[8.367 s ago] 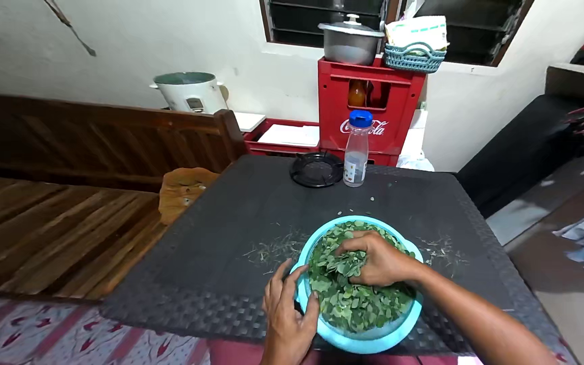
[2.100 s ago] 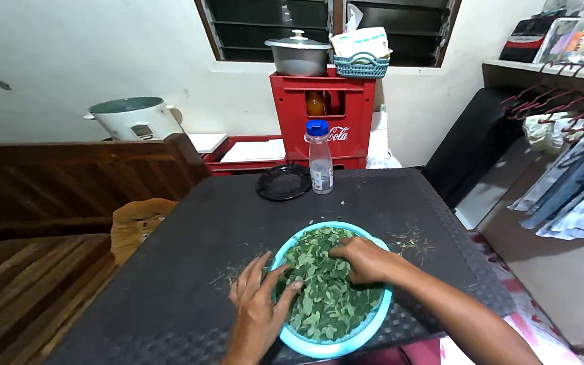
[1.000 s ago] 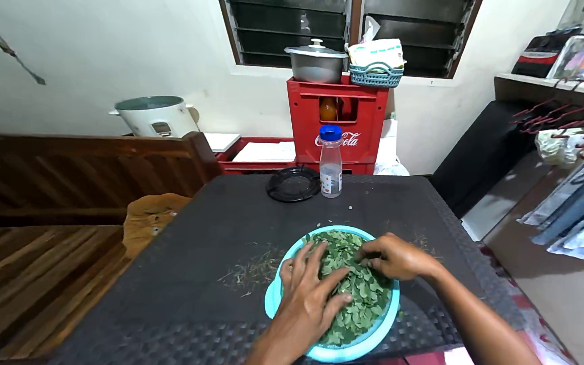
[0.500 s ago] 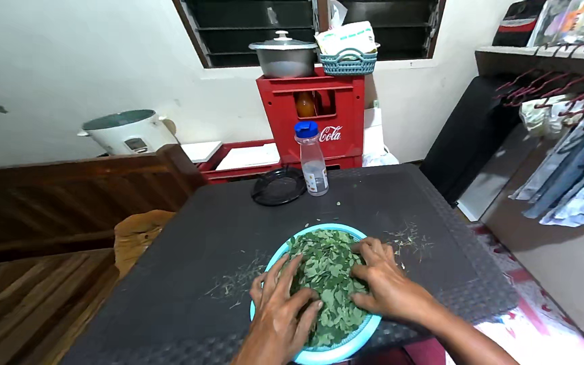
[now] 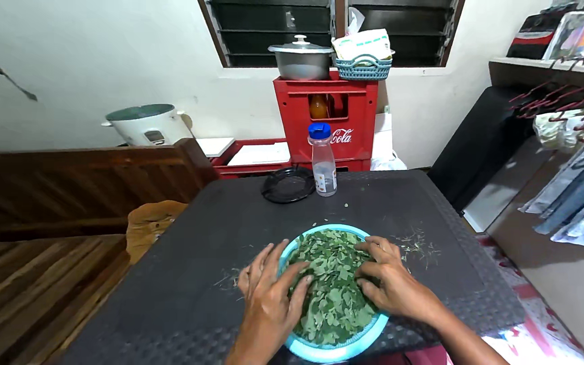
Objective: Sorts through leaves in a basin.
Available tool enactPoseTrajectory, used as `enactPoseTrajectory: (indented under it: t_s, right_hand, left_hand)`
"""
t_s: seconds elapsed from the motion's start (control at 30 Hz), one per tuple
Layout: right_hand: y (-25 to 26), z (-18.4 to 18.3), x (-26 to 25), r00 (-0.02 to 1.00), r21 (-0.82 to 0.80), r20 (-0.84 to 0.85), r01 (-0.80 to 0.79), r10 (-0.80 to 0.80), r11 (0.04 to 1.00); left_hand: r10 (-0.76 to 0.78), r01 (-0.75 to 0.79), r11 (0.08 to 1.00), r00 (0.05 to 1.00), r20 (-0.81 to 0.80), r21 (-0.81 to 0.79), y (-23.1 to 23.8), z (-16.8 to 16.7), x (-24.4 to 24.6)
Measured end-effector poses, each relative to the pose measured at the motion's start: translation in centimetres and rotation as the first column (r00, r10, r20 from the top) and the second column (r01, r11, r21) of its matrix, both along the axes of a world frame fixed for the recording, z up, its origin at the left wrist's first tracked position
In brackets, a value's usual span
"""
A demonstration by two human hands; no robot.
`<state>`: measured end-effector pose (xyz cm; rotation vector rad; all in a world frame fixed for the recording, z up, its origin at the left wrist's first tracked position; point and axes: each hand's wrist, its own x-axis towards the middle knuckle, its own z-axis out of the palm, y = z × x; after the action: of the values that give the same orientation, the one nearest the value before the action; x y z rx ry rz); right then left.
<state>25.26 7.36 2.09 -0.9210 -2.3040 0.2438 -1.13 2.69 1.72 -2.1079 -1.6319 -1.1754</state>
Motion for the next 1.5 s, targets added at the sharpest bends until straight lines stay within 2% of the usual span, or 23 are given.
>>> enactPoseTrajectory:
  t_s: [0.17, 0.37, 0.43, 0.5, 0.63, 0.73, 0.87, 1.07, 1.23, 1.4, 1.5]
  right_hand:
    - [-1.6, 0.2, -1.5, 0.973, 0.017, 0.093, -0.215, 0.212, 0.977]
    - [-2.2, 0.4, -5.1, 0.932, 0.104, 0.274, -0.273, 0.236, 0.956]
    - [-1.6, 0.2, -5.6, 0.922, 0.079, 0.292, -0.289, 0.255, 0.954]
    - [-1.1, -0.1, -5.5, 0.922, 0.013, 0.246, -0.31, 0.298, 0.95]
    - [-0.1, -0.4, -4.1, 0.945, -0.125, 0.037, -0.318, 0.325, 0.94]
    - [0.1, -0.1, -3.3, 0.946, -0.17, -0.137, -0.314, 0.293, 0.934]
    - [0.0, 0.0, -3.0, 0.928, -0.148, -0.239, -0.325, 0.285, 0.934]
    - [-0.5, -0.2, -3.1, 0.91, -0.107, -0.29, -0.339, 0.297, 0.935]
    - [-1.0, -0.5, -3.5, 0.922, -0.07, -0.255, -0.318, 0.291, 0.946]
    - [-1.7, -0.8, -5.2, 0.862, -0.003, -0.35, -0.391, 0.365, 0.92]
    - [-1.4, -0.7, -4.8, 0.857, -0.032, -0.384, -0.383, 0.342, 0.923]
  left_hand:
    - [0.116, -0.108, 0.991, 0.988, 0.1, -0.078, -1.2, -0.7, -3.2]
    - [0.117, -0.107, 0.992, 0.979, 0.168, -0.065, -2.3, -1.5, -3.4]
    - [0.122, -0.111, 0.991, 0.977, 0.176, -0.071, -2.5, -1.6, -3.5]
    - [0.116, -0.105, 0.992, 0.975, 0.188, -0.067, -2.6, -1.7, -3.6]
    - [0.07, -0.045, 0.993, 0.969, 0.237, -0.108, -3.3, -1.9, -3.4]
    - [-0.038, 0.101, 0.975, 0.952, 0.302, -0.196, -4.0, -1.7, -2.2]
    - [-0.159, 0.256, 0.935, 0.922, 0.354, -0.247, -4.4, -0.9, -0.1]
    - [-0.196, 0.257, 0.95, 0.932, 0.304, -0.177, -3.6, -1.1, 1.1]
    - [-0.172, 0.221, 0.96, 0.95, 0.261, -0.17, -3.0, -1.5, 1.1]
    - [-0.157, 0.204, 0.964, 0.955, 0.25, -0.173, -3.1, -1.6, 1.7]
    - [-0.135, 0.176, 0.971, 0.964, 0.231, -0.165, -2.8, -2.1, 1.6]
